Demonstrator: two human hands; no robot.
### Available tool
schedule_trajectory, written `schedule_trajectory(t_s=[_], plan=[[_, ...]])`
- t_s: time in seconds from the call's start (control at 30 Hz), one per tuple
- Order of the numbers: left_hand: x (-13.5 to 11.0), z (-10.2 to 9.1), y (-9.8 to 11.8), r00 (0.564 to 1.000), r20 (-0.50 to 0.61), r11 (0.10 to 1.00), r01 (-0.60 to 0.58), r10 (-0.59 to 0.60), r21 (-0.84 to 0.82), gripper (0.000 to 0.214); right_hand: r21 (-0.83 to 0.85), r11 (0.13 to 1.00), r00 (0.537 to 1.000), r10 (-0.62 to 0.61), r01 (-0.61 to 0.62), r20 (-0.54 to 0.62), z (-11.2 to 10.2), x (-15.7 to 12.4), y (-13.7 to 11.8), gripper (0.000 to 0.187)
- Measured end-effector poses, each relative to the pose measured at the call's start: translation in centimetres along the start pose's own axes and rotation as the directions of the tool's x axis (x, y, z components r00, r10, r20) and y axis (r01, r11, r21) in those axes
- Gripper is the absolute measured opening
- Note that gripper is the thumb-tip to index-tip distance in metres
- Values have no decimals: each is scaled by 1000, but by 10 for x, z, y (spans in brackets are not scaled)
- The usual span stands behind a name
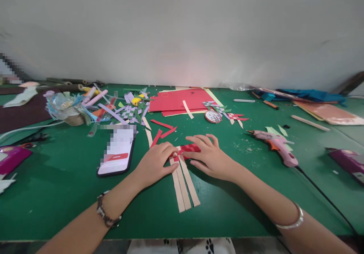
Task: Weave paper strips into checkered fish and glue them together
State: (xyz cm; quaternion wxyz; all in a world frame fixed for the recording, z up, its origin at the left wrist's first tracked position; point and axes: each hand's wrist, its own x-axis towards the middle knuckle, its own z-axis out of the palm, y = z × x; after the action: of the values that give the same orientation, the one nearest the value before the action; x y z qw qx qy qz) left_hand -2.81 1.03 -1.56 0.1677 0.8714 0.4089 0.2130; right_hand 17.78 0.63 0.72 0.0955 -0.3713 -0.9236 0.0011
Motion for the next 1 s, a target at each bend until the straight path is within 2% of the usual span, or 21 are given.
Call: schedule_trajectory(t_s=[0.27, 0.53, 1.0], plan=[[1, 1, 1, 999, 41, 999, 23, -24, 30, 23, -93, 995, 1000, -24, 24, 4, 9, -1, 5, 34], [2, 1, 0, 998, 59, 999, 31, -33, 40, 24, -72, 997, 1000, -1, 3, 28, 9, 0, 1, 37], [1, 1, 1, 993, 101, 967, -87, 64, 241, 25, -236, 971, 997, -59, 48, -41, 11, -8, 8, 38]])
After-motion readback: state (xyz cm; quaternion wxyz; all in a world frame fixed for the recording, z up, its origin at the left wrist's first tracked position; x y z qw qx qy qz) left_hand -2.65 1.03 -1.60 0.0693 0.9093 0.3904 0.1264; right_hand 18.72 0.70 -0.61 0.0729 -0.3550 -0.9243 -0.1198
